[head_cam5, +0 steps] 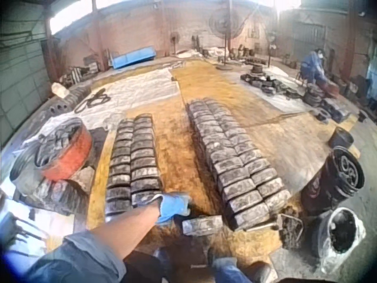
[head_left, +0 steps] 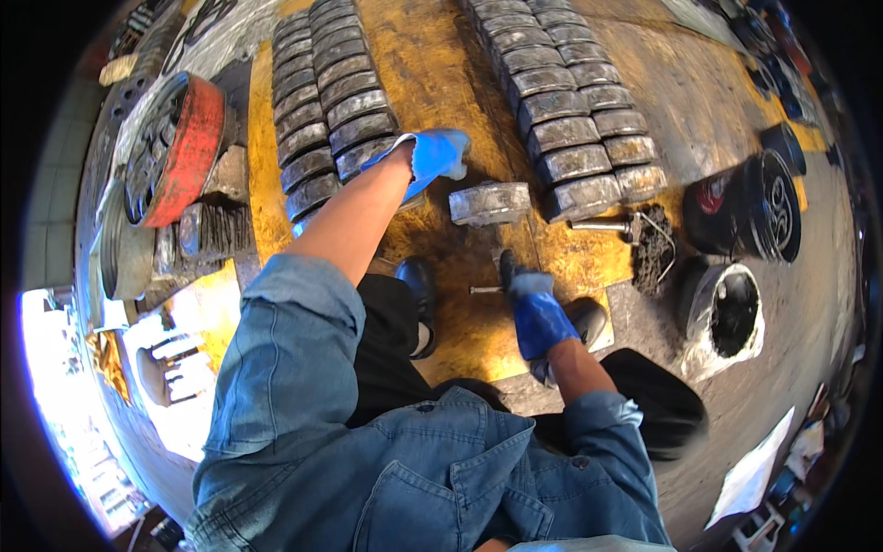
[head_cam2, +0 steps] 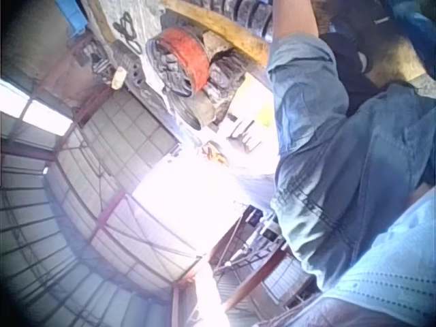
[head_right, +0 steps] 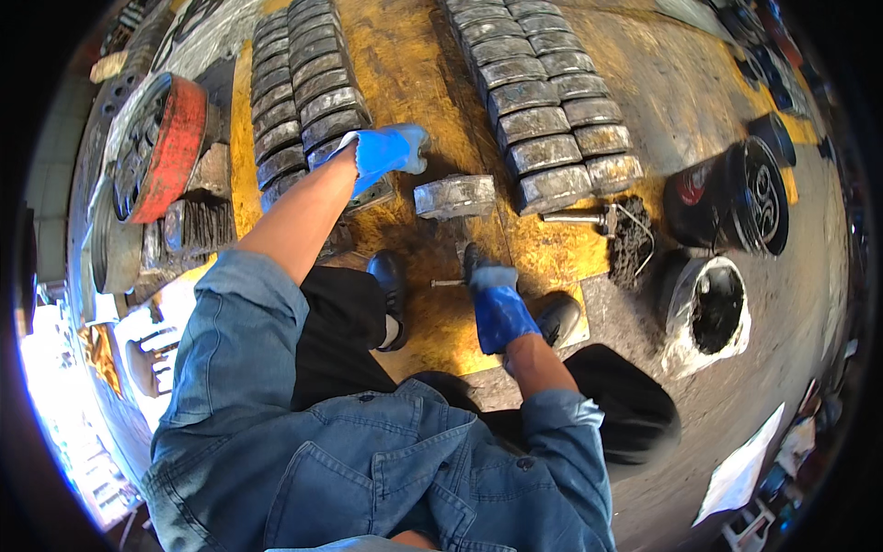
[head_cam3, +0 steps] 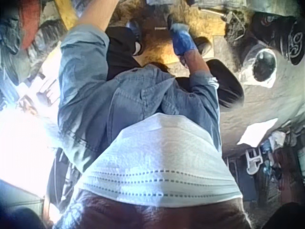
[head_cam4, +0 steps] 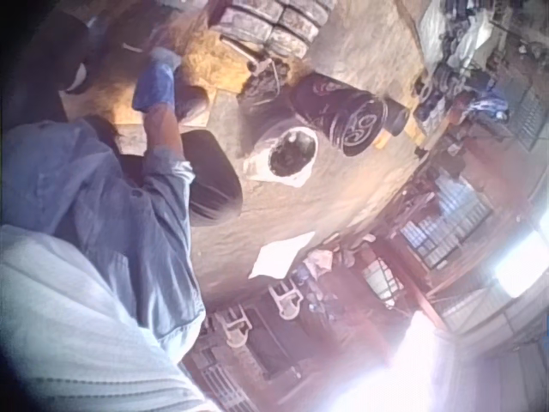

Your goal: The person sits on the floor and applies grease from a bucket to metal rings using a scraper. They fit the rings onto heavy metal track links and arrange the segments into rows on the floor.

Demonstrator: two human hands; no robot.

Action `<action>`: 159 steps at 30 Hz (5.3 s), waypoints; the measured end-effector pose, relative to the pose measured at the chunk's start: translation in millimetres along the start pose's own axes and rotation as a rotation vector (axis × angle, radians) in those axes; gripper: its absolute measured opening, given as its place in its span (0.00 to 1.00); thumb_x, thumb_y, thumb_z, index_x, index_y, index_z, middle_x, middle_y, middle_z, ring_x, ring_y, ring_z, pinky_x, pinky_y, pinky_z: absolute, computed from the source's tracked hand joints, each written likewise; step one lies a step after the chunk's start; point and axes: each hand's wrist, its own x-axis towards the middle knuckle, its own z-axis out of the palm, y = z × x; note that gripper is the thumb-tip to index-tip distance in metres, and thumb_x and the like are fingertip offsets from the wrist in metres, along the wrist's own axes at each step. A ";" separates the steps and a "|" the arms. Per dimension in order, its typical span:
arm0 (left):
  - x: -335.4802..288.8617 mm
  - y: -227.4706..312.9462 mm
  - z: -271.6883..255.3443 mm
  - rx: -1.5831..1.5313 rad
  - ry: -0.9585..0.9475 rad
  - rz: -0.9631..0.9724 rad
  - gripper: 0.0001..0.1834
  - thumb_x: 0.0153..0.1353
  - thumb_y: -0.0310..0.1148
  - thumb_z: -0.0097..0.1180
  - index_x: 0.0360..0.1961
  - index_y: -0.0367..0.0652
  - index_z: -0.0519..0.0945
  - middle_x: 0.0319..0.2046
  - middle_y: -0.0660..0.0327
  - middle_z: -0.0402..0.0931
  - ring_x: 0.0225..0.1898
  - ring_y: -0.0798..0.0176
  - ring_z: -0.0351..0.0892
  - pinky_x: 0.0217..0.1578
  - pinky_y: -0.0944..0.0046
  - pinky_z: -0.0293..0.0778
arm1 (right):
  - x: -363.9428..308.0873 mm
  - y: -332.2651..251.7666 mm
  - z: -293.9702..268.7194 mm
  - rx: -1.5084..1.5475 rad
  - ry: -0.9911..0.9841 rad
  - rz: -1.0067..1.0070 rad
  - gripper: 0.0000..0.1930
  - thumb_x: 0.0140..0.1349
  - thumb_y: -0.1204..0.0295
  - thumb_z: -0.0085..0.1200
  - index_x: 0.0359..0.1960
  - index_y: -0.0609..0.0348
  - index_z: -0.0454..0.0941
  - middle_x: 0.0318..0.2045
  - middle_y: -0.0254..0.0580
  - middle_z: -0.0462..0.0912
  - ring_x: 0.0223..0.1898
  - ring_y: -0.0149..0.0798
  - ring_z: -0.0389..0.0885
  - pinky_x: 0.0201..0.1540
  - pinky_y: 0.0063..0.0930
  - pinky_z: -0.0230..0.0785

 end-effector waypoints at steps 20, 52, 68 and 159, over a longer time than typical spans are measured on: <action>68.0 3.1 35.3 -0.147 -0.302 0.025 0.36 0.49 0.32 0.66 0.62 0.41 0.72 0.60 0.49 0.73 0.62 0.48 0.70 0.60 0.53 0.68 | 13.8 -3.9 3.4 0.030 -0.047 0.054 0.24 0.69 0.59 0.34 0.65 0.48 0.66 0.41 0.54 0.84 0.36 0.55 0.85 0.40 0.56 0.75; -48.2 106.8 -71.4 -1.418 0.384 -0.034 0.15 0.64 0.35 0.58 0.50 0.42 0.82 0.36 0.61 0.84 0.30 0.62 0.82 0.35 0.63 0.77 | -161.1 61.0 -141.1 0.256 0.207 0.258 0.16 0.60 0.67 0.50 0.51 0.38 0.79 0.35 0.43 0.85 0.40 0.48 0.85 0.39 0.41 0.75; -107.9 173.7 -44.2 -2.094 0.008 0.270 0.11 0.65 0.35 0.50 0.43 0.49 0.82 0.41 0.61 0.82 0.43 0.60 0.82 0.48 0.54 0.74 | -275.8 41.9 -249.3 1.739 0.847 -0.338 0.19 0.70 0.57 0.50 0.47 0.62 0.78 0.35 0.40 0.84 0.34 0.32 0.80 0.39 0.27 0.73; -85.9 171.7 -75.1 -2.096 0.190 0.410 0.15 0.70 0.39 0.49 0.49 0.43 0.79 0.51 0.51 0.78 0.48 0.48 0.81 0.47 0.44 0.82 | -215.8 26.4 -223.3 2.303 0.242 -0.200 0.20 0.67 0.59 0.54 0.51 0.63 0.76 0.37 0.54 0.85 0.31 0.44 0.85 0.32 0.36 0.79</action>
